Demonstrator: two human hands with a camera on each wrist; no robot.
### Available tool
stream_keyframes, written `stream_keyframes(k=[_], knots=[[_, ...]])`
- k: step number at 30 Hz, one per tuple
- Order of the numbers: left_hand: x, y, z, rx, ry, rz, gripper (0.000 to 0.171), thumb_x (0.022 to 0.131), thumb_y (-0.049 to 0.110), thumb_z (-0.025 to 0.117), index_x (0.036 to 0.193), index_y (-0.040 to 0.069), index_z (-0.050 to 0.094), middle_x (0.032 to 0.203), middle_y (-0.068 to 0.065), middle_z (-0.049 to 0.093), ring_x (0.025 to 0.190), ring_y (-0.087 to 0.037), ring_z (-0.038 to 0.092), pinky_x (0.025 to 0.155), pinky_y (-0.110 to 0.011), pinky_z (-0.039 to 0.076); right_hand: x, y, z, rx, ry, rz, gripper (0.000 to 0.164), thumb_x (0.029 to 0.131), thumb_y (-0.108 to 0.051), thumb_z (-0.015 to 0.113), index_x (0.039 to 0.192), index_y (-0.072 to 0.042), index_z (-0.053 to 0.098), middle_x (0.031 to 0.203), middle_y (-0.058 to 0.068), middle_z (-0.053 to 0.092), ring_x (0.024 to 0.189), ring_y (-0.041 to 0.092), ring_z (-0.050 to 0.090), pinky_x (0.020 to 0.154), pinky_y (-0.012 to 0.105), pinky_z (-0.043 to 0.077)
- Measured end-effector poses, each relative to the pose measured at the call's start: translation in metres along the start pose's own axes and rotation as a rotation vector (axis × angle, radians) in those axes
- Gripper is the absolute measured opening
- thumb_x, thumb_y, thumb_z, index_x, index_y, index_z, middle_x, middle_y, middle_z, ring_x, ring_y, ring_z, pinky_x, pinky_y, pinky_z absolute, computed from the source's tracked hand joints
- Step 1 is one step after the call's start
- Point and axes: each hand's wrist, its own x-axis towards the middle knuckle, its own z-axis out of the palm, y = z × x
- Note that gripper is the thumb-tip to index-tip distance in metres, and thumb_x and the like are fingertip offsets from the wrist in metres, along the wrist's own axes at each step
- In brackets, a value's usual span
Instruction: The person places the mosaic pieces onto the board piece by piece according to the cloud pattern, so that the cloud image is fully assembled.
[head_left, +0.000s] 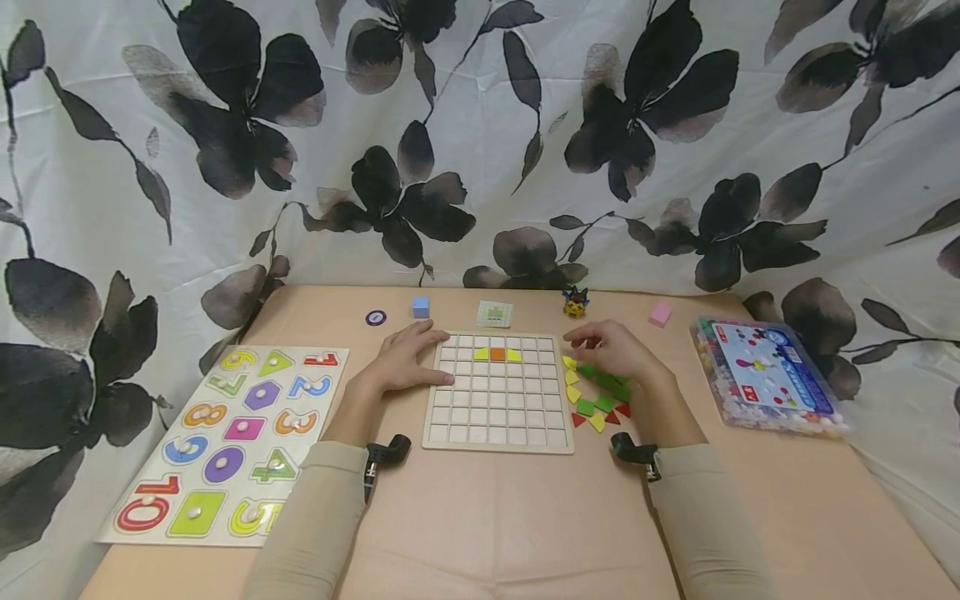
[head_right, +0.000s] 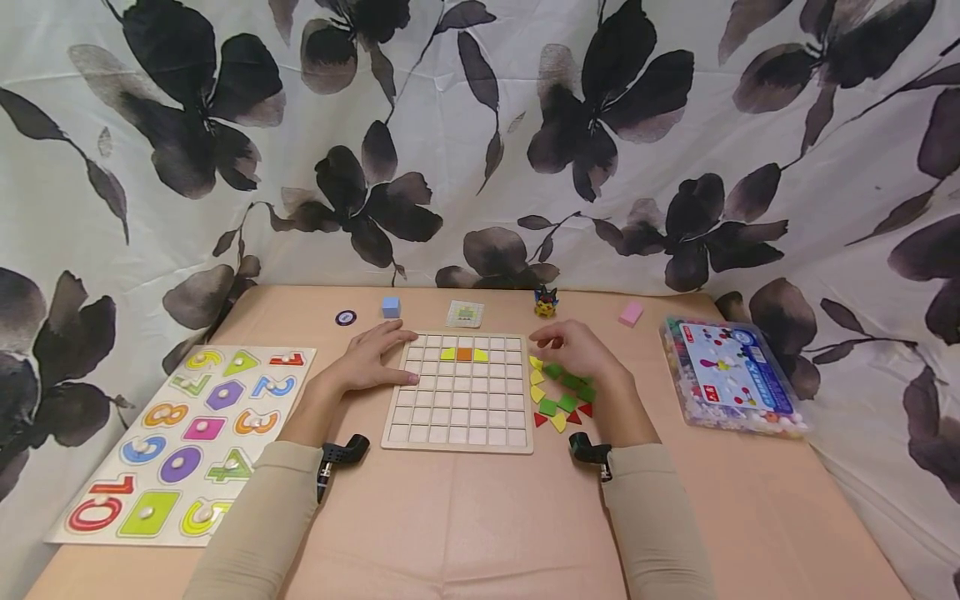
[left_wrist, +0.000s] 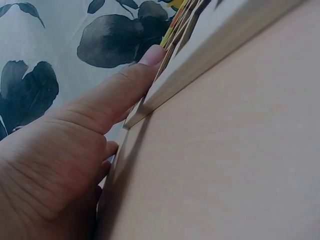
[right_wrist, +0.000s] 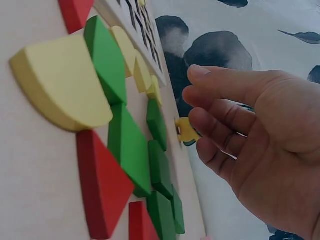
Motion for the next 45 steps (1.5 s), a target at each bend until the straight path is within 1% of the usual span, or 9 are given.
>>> stream_keyframes(k=[4, 10, 15, 20, 24, 28, 35, 41, 45], knots=[[0.001, -0.001, 0.000, 0.007, 0.002, 0.006, 0.090, 0.077, 0.063, 0.083, 0.153, 0.026, 0.051, 0.173, -0.011, 0.025, 0.162, -0.034, 0.016, 0.129, -0.059, 0.009, 0.000, 0.002, 0.003, 0.019, -0.040, 0.009, 0.031, 0.097, -0.005, 0.070, 0.128, 0.000, 0.072, 0.112, 0.015, 0.075, 0.087, 0.024, 0.056, 0.070, 0.028, 0.048], [0.002, -0.003, 0.000, 0.021, 0.001, 0.009, 0.101, 0.078, 0.063, 0.082, 0.160, 0.022, 0.041, 0.173, -0.012, 0.025, 0.162, -0.033, 0.016, 0.130, -0.058, 0.009, 0.002, 0.005, 0.007, 0.018, -0.068, 0.010, 0.029, 0.096, 0.000, 0.070, 0.125, 0.001, 0.073, 0.118, 0.016, 0.075, 0.093, 0.023, 0.058, 0.080, 0.030, 0.051], [0.002, -0.003, 0.000, 0.027, 0.000, 0.002, 0.102, 0.078, 0.064, 0.082, 0.161, 0.022, 0.041, 0.173, -0.012, 0.024, 0.162, -0.034, 0.016, 0.130, -0.058, 0.009, 0.003, 0.006, 0.009, 0.007, -0.069, 0.019, 0.028, 0.095, 0.001, 0.069, 0.123, 0.000, 0.075, 0.121, 0.016, 0.074, 0.097, 0.023, 0.060, 0.086, 0.032, 0.052], [0.002, -0.003, 0.000, 0.034, 0.002, 0.003, 0.101, 0.077, 0.065, 0.081, 0.160, 0.022, 0.042, 0.173, -0.012, 0.025, 0.162, -0.034, 0.017, 0.130, -0.059, 0.010, 0.005, 0.006, 0.011, -0.020, -0.061, 0.041, 0.028, 0.096, 0.000, 0.069, 0.123, -0.003, 0.075, 0.123, 0.015, 0.073, 0.099, 0.024, 0.058, 0.088, 0.033, 0.050], [0.001, -0.004, 0.000, 0.030, 0.000, -0.002, 0.101, 0.077, 0.065, 0.081, 0.160, 0.023, 0.041, 0.173, -0.010, 0.024, 0.162, -0.032, 0.016, 0.130, -0.057, 0.010, 0.005, 0.006, 0.012, -0.010, -0.061, 0.063, 0.028, 0.096, 0.000, 0.069, 0.124, -0.004, 0.075, 0.125, 0.015, 0.071, 0.099, 0.025, 0.055, 0.085, 0.032, 0.047], [0.001, -0.004, 0.000, 0.024, -0.002, -0.002, 0.102, 0.077, 0.066, 0.081, 0.160, 0.023, 0.041, 0.173, -0.009, 0.024, 0.162, -0.033, 0.016, 0.130, -0.058, 0.010, 0.006, 0.006, 0.012, 0.005, -0.063, 0.062, 0.027, 0.095, 0.001, 0.070, 0.121, -0.005, 0.075, 0.120, 0.014, 0.070, 0.097, 0.025, 0.054, 0.082, 0.032, 0.047], [0.001, -0.005, 0.002, 0.037, -0.004, -0.002, 0.101, 0.078, 0.066, 0.080, 0.160, 0.024, 0.041, 0.173, -0.009, 0.024, 0.162, -0.032, 0.016, 0.130, -0.056, 0.010, 0.006, 0.008, 0.010, 0.037, -0.010, 0.040, 0.017, 0.092, 0.003, 0.073, 0.108, -0.004, 0.075, 0.096, 0.010, 0.068, 0.089, 0.025, 0.057, 0.081, 0.033, 0.049], [0.002, -0.003, 0.002, 0.030, -0.001, 0.004, 0.100, 0.078, 0.065, 0.080, 0.160, 0.023, 0.041, 0.173, -0.010, 0.025, 0.162, -0.033, 0.017, 0.130, -0.058, 0.010, 0.004, -0.002, 0.005, 0.083, 0.073, 0.028, 0.015, 0.095, -0.004, 0.071, 0.109, -0.002, 0.074, 0.096, 0.011, 0.068, 0.087, 0.027, 0.058, 0.075, 0.034, 0.051], [0.002, -0.001, 0.001, 0.022, 0.000, 0.003, 0.101, 0.077, 0.065, 0.081, 0.160, 0.023, 0.042, 0.173, -0.010, 0.025, 0.162, -0.033, 0.017, 0.130, -0.058, 0.010, 0.003, -0.017, 0.005, 0.076, 0.128, -0.025, 0.020, 0.097, -0.011, 0.071, 0.116, -0.003, 0.075, 0.101, 0.010, 0.070, 0.090, 0.026, 0.060, 0.077, 0.033, 0.053]])
